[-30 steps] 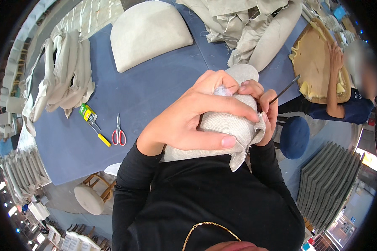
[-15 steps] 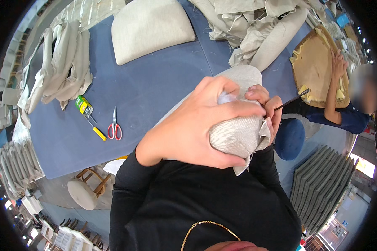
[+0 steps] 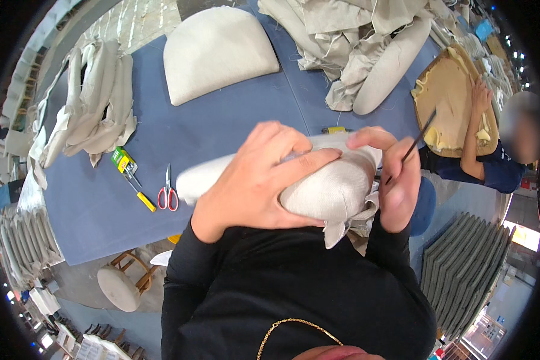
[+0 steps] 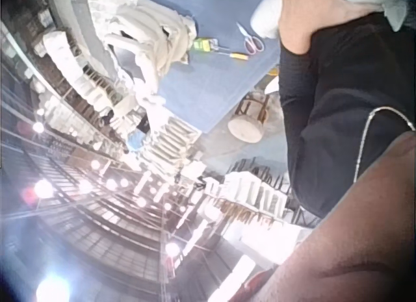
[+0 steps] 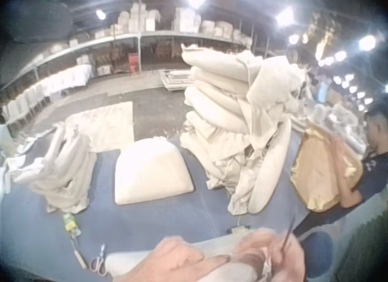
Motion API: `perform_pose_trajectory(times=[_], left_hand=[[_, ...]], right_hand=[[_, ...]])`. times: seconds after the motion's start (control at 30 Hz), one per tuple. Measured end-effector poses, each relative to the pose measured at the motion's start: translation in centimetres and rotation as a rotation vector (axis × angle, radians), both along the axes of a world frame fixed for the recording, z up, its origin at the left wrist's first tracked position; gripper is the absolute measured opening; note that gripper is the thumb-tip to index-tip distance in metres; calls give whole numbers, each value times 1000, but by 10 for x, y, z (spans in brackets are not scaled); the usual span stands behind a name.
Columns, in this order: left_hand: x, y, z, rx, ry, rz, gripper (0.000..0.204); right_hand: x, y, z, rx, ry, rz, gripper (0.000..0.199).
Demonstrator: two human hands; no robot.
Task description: The person hand-sews a white fabric cover onto a cushion using a needle and thread. They repeatedly pull the thread to tighten the seam, adjust the fabric, and use a staple gun to secure the cover to the cushion base. The person also uses scissors to cut the thread and a utility knife to trim excess material.
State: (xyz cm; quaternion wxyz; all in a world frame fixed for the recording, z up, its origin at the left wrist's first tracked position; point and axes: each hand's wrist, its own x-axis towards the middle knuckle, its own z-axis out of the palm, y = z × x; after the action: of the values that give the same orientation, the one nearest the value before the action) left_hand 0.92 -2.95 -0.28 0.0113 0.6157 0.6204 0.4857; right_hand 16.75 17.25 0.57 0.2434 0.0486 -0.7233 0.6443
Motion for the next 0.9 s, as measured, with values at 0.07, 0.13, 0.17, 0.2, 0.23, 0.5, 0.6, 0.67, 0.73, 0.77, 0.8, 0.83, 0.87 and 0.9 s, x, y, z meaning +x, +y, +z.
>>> perform_pose_trajectory(times=[0.07, 0.13, 0.17, 0.2, 0.23, 0.5, 0.6, 0.67, 0.73, 0.77, 0.8, 0.83, 0.87, 0.9], left_hand=[[-13, 0, 2, 117, 11, 18, 77], [-18, 1, 1, 204, -173, 41, 73], [-11, 4, 4, 231, -212, 103, 64], [-5, 6, 5, 259, -251, 171, 56], [5, 11, 9, 266, -288, 244, 52], [19, 13, 33, 389, -283, 262, 28], [25, 12, 38, 345, -342, 275, 19], [20, 11, 42, 334, -363, 272, 9], [9, 13, 31, 566, -329, 298, 10], [8, 11, 29, 676, -399, 291, 12], [6, 9, 27, 786, -462, 285, 14], [6, 4, 28, 888, -613, 262, 17], [8, 0, 25, 894, -710, 242, 20], [10, -4, 22, 905, -808, 222, 22]], right_hand=[[-8, -8, 15, 335, 88, 88, 33], [-20, -17, 22, 555, 92, 17, 32], [-23, -22, 25, 576, 79, -23, 34], [-27, -28, 23, 561, 71, -51, 33], [-29, -35, 23, 542, 59, -86, 32], [-47, -35, 18, 605, 89, -266, 29], [-51, -35, 18, 641, 144, -268, 32], [-51, -37, 11, 613, 161, -251, 35], [-52, -38, 16, 551, 169, -200, 40], [-52, -38, 20, 520, 171, -175, 43], [-52, -36, 27, 591, 138, -141, 47], [-51, -32, 37, 658, 105, -104, 51], [-51, -30, 45, 684, 52, -85, 52], [-50, -29, 53, 714, 0, -66, 54]])
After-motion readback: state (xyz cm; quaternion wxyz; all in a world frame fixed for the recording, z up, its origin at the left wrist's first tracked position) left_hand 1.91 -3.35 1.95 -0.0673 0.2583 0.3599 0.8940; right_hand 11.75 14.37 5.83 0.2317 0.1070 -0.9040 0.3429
